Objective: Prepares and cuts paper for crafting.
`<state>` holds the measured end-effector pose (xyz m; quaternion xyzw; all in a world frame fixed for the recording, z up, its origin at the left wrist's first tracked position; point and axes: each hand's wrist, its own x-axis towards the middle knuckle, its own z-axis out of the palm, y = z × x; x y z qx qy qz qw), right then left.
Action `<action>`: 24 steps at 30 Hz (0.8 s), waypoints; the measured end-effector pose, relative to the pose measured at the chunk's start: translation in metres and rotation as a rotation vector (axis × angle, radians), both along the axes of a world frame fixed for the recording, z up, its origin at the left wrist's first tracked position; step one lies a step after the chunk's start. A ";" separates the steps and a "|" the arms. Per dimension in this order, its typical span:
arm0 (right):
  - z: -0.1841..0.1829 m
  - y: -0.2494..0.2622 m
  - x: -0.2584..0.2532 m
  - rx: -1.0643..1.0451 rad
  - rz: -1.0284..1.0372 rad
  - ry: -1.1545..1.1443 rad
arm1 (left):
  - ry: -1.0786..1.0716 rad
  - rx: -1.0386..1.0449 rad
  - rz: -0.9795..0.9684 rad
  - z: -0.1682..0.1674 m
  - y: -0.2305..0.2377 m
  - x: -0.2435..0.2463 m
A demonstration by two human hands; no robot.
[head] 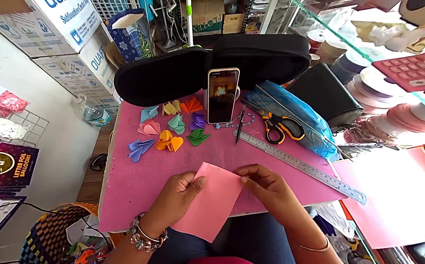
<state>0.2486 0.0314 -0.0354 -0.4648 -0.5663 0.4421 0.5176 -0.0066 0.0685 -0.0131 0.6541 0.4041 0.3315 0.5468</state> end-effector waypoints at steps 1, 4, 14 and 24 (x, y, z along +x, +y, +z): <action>0.005 0.001 0.004 0.041 0.018 -0.128 | 0.079 0.015 -0.068 0.005 0.004 -0.002; 0.020 0.002 -0.001 0.133 0.073 -0.304 | 0.257 0.070 -0.256 0.017 0.009 0.002; 0.016 0.002 -0.016 0.119 0.232 -0.143 | 0.340 0.096 -0.409 0.022 0.006 0.019; 0.014 0.000 -0.013 0.064 0.202 -0.036 | 0.311 0.139 -0.478 0.021 0.006 0.013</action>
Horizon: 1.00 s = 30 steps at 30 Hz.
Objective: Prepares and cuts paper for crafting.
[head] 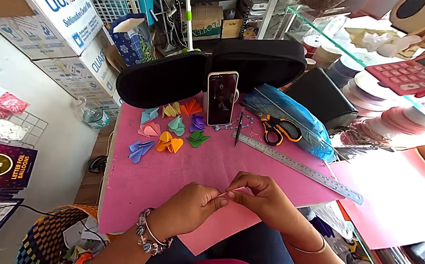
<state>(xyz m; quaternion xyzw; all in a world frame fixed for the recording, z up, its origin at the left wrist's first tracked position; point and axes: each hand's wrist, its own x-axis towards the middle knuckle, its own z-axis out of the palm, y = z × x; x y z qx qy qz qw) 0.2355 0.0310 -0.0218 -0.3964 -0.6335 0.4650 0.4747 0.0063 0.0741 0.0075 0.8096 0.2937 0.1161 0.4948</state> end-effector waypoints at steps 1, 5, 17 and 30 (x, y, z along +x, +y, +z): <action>0.000 0.000 0.001 -0.017 0.001 0.013 | 0.003 0.003 -0.003 0.000 0.000 -0.002; -0.001 -0.002 0.007 -0.068 -0.003 0.062 | 0.038 0.007 -0.012 0.003 0.000 -0.014; -0.011 0.032 0.016 -0.087 -0.178 -0.325 | 0.436 0.033 0.015 0.013 0.053 -0.042; -0.036 0.042 -0.005 0.059 -0.382 -0.631 | 0.339 0.932 0.495 -0.058 -0.023 0.032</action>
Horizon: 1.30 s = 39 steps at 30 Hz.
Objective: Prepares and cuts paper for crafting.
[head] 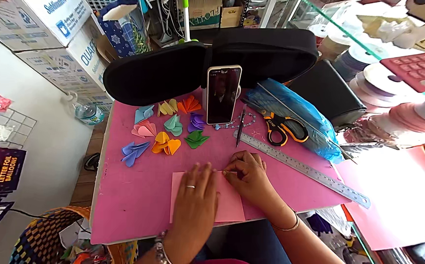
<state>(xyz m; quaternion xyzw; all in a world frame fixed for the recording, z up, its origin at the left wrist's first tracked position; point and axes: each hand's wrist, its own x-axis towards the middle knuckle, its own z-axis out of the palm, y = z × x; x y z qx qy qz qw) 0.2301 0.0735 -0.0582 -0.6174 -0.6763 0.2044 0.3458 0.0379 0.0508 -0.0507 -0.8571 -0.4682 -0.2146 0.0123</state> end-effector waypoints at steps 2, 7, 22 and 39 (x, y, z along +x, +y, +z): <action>-0.001 0.000 0.001 0.005 0.001 -0.002 | 0.013 0.018 -0.019 -0.021 -0.008 0.010; -0.003 0.000 0.001 0.010 -0.013 -0.007 | 0.033 0.009 0.001 -0.031 -0.008 0.011; -0.006 -0.002 0.001 0.044 -0.084 -0.073 | 0.128 -0.034 0.008 -0.029 -0.007 0.010; -0.017 -0.057 -0.029 0.221 0.121 -0.457 | 0.154 0.022 0.010 -0.027 -0.007 0.012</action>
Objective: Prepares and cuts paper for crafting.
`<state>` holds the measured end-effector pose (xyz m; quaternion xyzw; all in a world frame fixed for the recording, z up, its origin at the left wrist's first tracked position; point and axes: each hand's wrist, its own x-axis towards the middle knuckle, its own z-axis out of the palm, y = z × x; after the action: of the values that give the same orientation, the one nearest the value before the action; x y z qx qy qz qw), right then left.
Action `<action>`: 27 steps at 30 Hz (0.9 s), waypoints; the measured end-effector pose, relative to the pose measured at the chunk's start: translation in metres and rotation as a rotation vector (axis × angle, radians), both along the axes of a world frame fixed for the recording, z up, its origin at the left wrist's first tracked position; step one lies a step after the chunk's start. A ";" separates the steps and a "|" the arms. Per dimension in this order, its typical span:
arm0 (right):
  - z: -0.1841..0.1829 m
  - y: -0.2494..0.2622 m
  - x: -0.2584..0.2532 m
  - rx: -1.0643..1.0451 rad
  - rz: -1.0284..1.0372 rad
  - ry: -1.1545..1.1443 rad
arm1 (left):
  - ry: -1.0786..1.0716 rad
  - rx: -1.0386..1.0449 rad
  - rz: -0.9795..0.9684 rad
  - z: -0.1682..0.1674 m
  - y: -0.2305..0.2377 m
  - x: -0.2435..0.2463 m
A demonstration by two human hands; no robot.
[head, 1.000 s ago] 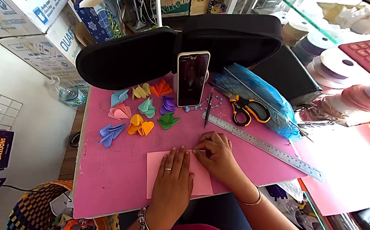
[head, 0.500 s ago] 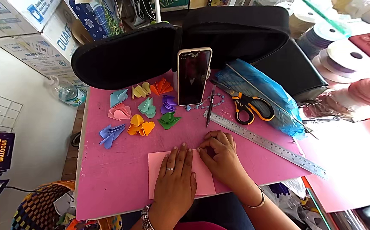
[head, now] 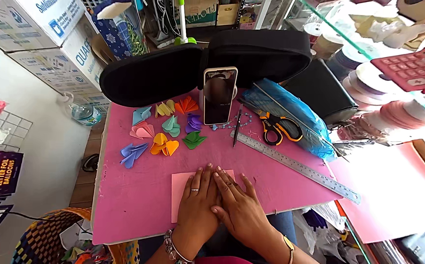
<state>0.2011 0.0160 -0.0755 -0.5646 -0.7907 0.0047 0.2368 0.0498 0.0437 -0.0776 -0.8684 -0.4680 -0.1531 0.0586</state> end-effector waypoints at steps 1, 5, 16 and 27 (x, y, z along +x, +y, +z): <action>0.000 0.001 0.001 0.005 -0.009 -0.016 | -0.004 -0.003 0.006 -0.001 0.000 0.000; -0.004 0.001 0.004 0.026 -0.038 -0.034 | 0.006 -0.023 0.008 0.000 0.000 0.000; -0.008 -0.002 0.007 0.029 -0.112 -0.052 | 0.002 -0.032 0.014 -0.001 0.000 -0.001; -0.004 -0.005 0.013 -0.002 -0.183 -0.067 | -0.021 -0.030 0.036 -0.002 0.000 0.000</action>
<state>0.2137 0.0108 -0.0798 -0.6344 -0.7434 -0.0347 0.2090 0.0498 0.0434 -0.0800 -0.8589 -0.4866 -0.1539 0.0433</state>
